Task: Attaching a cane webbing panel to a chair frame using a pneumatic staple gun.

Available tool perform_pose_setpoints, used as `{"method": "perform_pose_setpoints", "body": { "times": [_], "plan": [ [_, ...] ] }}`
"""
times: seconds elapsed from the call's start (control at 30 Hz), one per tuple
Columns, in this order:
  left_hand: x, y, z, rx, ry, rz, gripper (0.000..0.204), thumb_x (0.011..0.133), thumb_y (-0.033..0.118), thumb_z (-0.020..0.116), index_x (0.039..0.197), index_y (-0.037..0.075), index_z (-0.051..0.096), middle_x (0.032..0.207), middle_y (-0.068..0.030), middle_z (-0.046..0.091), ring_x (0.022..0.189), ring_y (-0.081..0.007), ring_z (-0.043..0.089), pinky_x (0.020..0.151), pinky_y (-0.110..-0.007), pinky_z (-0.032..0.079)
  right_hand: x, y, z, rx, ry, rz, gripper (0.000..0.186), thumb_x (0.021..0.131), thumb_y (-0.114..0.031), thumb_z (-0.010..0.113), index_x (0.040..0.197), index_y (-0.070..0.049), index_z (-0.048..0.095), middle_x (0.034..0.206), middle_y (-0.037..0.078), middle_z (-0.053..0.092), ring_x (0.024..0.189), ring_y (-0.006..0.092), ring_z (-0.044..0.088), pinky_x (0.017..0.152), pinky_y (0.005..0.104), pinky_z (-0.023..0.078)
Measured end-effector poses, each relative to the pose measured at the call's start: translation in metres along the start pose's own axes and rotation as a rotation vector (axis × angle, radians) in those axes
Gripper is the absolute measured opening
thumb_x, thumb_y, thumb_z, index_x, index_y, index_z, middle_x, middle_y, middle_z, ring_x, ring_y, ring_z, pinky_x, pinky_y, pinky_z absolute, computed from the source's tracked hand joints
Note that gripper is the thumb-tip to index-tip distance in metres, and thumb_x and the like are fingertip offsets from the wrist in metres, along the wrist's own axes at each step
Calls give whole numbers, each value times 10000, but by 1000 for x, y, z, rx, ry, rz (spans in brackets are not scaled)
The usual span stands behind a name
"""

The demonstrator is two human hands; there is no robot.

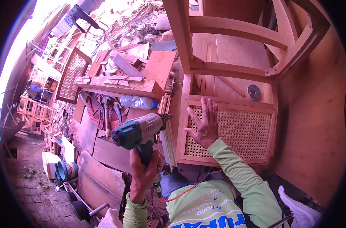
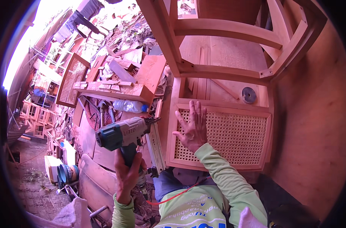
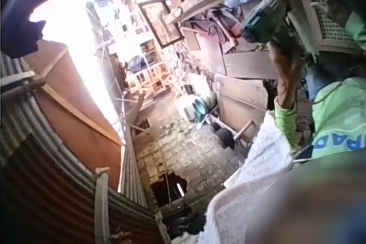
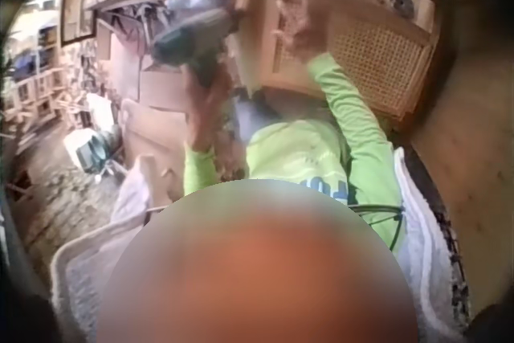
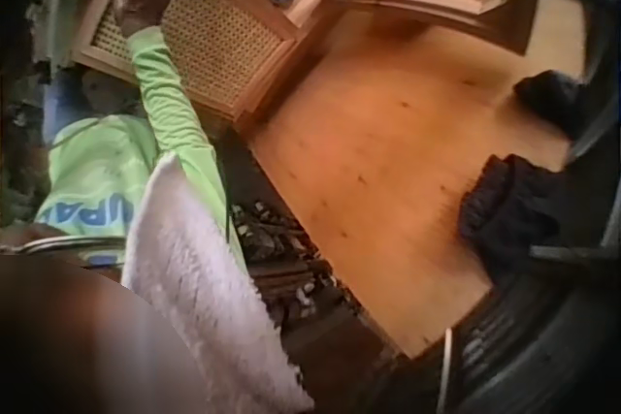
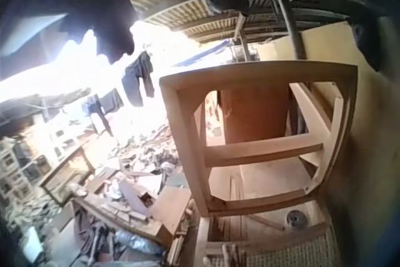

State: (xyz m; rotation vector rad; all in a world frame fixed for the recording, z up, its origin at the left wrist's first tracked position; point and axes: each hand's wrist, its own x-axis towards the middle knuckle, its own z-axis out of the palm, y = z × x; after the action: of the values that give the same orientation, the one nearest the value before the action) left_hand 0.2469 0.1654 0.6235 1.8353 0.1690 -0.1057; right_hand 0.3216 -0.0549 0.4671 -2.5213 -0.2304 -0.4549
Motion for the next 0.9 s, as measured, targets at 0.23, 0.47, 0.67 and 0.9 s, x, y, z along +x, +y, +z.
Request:
{"method": "perform_pose_setpoints", "body": {
  "times": [0.23, 0.47, 0.67, 0.9],
  "plan": [
    [2, 3, -1, -20, 5, -4, 309, 1002, -17, 610, 1268, 2, 455, 836, -67, 622, 623, -146, 647, 555, -308, 542, -4, 5, 5, -71, -263, -8, 893, 774, -572, 821, 1565, -323, 489, 1686, 364, 75, 1558, 579, 48, 1259, 666, 58],
    [16, 11, 8, 56, -50, 26, 259, 1005, 3, 618, 1210, 11, 458, 820, -59, 616, 626, -134, 644, 549, -293, 536, -1, 2, 2, -150, -313, -20, 918, 778, -574, 823, 1583, -316, 463, 1683, 375, 43, 1553, 596, 18, 1254, 676, 68],
    [37, 21, 20, 136, -165, 108, 380, 1018, -2, 581, 1349, 36, 398, 744, -42, 588, 559, -123, 587, 502, -278, 484, 4, -3, -2, -207, -467, 29, 923, 816, -606, 776, 1612, -321, 409, 1685, 379, 19, 1547, 607, -26, 1249, 682, 13],
    [57, 16, 45, 350, -209, 151, 371, 1018, 6, 585, 1339, 47, 404, 802, -40, 599, 590, -117, 625, 518, -269, 535, 8, -1, -6, -197, -510, 48, 910, 820, -552, 777, 1609, -295, 405, 1668, 410, 10, 1533, 634, -31, 1232, 713, 28]
  ]
}}
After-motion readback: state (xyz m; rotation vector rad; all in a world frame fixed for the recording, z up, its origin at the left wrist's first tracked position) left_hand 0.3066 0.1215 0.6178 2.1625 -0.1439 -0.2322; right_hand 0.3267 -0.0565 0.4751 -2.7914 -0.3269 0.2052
